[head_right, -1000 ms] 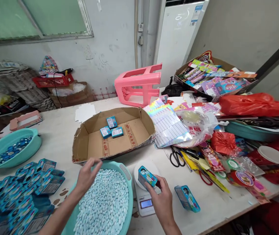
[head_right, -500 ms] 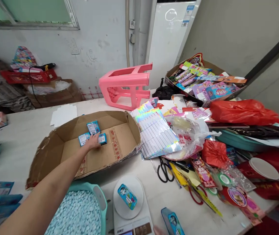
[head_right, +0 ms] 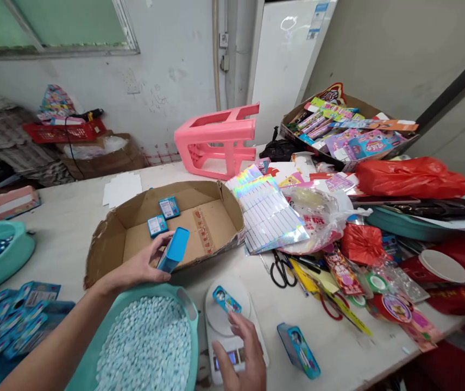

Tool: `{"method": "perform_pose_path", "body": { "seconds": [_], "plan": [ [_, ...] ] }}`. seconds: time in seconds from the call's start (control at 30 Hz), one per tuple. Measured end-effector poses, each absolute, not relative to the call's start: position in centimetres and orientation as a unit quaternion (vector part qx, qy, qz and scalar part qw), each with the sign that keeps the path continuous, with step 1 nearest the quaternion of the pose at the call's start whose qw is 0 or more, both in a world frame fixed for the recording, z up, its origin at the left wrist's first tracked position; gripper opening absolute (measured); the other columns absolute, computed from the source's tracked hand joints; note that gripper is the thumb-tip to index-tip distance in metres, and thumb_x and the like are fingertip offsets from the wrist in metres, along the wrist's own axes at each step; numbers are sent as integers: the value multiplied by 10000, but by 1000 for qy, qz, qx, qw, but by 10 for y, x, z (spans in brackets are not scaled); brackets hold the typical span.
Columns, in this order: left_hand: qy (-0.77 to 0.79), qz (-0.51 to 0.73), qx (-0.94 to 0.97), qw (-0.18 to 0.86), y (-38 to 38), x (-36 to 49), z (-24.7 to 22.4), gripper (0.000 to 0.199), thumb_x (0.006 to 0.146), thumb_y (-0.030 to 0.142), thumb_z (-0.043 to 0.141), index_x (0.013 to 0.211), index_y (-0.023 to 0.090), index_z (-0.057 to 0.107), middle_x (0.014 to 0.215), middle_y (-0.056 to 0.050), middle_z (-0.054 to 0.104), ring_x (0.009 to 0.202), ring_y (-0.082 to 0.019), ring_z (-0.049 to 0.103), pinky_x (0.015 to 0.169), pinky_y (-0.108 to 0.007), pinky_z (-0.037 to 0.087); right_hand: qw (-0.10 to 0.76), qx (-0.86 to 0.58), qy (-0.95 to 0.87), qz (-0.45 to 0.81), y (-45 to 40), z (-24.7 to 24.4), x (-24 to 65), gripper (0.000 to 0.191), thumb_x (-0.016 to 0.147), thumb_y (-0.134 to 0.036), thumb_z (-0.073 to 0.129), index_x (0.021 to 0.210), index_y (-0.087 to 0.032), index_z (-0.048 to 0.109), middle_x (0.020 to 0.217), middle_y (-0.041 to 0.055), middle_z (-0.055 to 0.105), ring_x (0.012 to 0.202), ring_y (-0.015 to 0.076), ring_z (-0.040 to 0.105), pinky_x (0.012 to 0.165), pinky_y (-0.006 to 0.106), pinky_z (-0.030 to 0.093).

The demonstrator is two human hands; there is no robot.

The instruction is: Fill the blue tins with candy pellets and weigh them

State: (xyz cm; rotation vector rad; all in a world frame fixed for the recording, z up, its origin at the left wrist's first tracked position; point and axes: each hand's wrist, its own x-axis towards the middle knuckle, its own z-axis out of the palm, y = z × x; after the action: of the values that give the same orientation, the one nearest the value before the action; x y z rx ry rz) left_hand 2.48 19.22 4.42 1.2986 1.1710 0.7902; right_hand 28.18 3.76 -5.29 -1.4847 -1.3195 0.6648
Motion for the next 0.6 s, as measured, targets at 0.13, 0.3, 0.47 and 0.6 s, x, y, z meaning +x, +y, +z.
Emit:
{"method": "perform_pose_path", "body": {
  "seconds": [0.13, 0.3, 0.47, 0.6],
  "plan": [
    [501, 275, 515, 639, 117, 27, 54, 687, 518, 144, 773, 1173, 241, 589, 1140, -77, 596, 1078, -280, 522, 814, -302, 449, 483, -521, -681, 180, 32, -18, 256, 709, 768, -312, 686, 1375, -320, 319, 1321, 114, 453, 1191, 333, 469, 916, 536, 466],
    [466, 156, 590, 640, 55, 23, 25, 328, 598, 306, 758, 910, 239, 683, 819, -33, 645, 784, -214, 566, 683, -264, 425, 298, -441, -829, 170, 12, -6, 226, 605, 759, -216, 676, 1311, -315, 449, 1251, 87, 559, 1200, 341, 468, 1050, 609, 255],
    [533, 184, 594, 574, 36, -3, -28, 436, 815, 475, 516, 1173, 232, 563, 1082, -57, 624, 968, -218, 565, 833, -327, 430, 298, -560, -664, 395, -21, -26, 224, 307, 728, -276, 696, 1014, -193, 622, 917, 74, 686, 860, 270, 634, 813, 429, 495],
    [666, 189, 644, 326, 50, 4, -98, 471, 821, 490, 503, 1194, 207, 552, 1282, -105, 498, 1204, -281, 401, 995, -419, 313, 384, -590, -435, 561, -34, -42, 236, 470, 660, -386, 759, 1034, -167, 578, 930, 62, 694, 834, 237, 644, 763, 350, 518]
  ]
}}
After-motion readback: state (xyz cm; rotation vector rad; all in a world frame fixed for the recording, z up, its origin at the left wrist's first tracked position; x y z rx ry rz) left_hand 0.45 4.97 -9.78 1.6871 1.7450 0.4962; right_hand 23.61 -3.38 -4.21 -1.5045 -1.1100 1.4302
